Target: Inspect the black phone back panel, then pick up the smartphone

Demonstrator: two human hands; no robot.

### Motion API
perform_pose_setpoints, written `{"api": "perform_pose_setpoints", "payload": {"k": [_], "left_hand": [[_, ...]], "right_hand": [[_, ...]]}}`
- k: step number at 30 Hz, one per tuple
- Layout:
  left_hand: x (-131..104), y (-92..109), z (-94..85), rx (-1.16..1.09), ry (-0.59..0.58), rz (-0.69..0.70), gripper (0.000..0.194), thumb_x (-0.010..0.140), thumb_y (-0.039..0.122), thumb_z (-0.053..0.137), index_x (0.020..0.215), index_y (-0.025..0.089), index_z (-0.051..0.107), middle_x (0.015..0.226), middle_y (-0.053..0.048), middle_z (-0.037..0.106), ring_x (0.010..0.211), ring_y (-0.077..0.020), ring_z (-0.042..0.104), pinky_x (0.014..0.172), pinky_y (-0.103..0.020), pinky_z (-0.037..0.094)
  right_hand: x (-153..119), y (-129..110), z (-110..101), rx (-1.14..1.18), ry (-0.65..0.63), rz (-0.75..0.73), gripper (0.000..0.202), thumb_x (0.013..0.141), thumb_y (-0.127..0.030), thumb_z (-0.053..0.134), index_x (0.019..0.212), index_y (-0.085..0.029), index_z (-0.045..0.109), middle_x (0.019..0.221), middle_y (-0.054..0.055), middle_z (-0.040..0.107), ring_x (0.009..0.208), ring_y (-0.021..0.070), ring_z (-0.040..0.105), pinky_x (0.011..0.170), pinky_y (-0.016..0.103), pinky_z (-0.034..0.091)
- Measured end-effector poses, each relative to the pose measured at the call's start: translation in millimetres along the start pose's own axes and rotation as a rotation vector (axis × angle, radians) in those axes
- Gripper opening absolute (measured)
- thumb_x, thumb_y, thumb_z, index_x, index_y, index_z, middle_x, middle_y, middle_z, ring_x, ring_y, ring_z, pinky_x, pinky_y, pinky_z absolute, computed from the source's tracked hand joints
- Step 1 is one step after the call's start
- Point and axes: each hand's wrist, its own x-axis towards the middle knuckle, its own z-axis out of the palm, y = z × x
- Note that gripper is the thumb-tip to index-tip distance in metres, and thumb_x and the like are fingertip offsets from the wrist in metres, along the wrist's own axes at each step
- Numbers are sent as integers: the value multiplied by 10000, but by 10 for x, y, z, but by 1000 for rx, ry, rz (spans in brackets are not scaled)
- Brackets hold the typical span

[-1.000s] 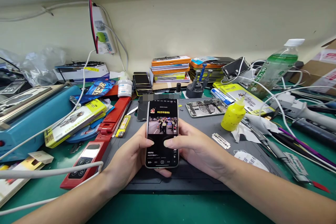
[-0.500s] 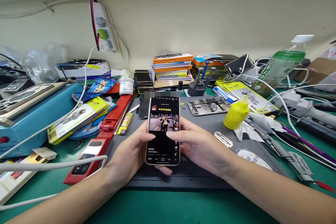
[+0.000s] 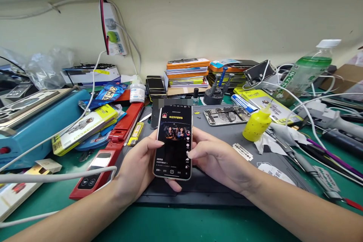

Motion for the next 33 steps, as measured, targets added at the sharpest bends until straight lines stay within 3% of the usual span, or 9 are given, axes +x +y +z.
{"api": "perform_pose_setpoints", "payload": {"k": [10,20,27,33], "left_hand": [[0,-3,4,0,3,-13,445,866,198,426,1302,156,506,1094,-121,699,778,-263,679,469,-472,625],[-34,-24,-5,6,-41,-28,441,825,194,483,1262,206,539,1115,-89,710,929,-304,704,559,-454,647],[-33,-24,-34,-23,-83,-32,644,760,161,483,1397,242,436,1166,-84,698,928,-289,697,597,-509,642],[-42,1,16,0,-19,-47,604,868,251,458,1459,176,362,1251,-166,654,1151,-401,602,570,-508,636]], "right_hand": [[8,13,-6,17,21,-1,330,863,-147,612,1183,-197,670,1098,54,677,924,163,594,749,242,464],[-19,-2,6,-30,21,0,523,715,-35,506,1201,-188,626,1154,97,687,1049,254,623,819,358,489],[-11,0,6,-3,54,1,415,799,-120,532,1198,-185,629,1186,105,677,1070,263,611,886,397,470],[17,33,15,8,70,-7,389,904,-292,499,1271,-228,610,1206,99,658,1096,294,594,892,447,471]]}}
